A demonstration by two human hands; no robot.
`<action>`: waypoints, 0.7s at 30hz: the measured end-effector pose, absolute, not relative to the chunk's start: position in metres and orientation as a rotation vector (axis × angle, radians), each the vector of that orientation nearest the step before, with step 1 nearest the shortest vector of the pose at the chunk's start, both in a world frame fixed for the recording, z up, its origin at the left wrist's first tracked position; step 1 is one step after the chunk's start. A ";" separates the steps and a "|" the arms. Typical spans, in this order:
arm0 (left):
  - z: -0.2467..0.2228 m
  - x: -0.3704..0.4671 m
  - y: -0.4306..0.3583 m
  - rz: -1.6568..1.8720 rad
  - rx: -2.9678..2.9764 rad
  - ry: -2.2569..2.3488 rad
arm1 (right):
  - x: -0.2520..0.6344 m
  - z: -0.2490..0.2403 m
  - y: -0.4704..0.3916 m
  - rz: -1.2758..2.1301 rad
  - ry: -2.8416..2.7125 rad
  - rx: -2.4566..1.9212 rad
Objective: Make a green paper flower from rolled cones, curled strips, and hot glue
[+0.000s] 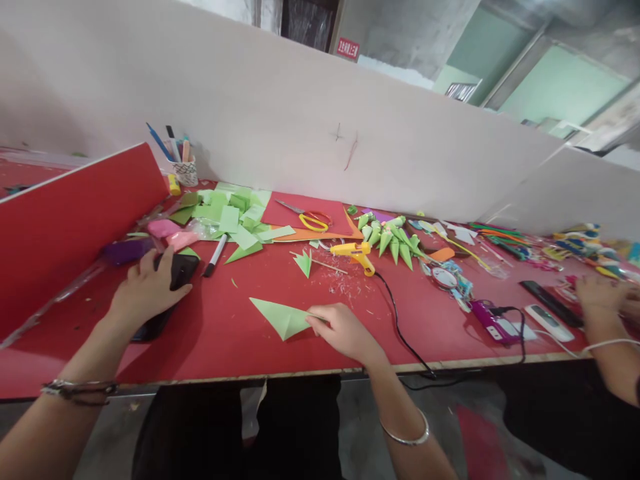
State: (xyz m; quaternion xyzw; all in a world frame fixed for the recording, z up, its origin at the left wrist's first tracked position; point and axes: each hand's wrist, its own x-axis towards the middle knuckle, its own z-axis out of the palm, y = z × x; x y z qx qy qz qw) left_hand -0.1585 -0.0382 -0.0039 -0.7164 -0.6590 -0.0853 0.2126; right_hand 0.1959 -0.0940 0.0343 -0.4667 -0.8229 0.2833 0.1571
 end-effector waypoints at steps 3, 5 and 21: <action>0.018 -0.118 -0.055 -0.345 -2.121 -1.697 | 0.190 0.033 -0.093 0.839 -2.375 -1.308; 0.032 -0.081 -0.072 -0.460 -2.269 -1.550 | 0.185 0.033 -0.092 0.860 -2.397 -1.293; 0.024 -0.012 -0.101 -0.753 -2.401 -1.089 | 0.181 0.041 -0.095 0.996 -2.370 -1.159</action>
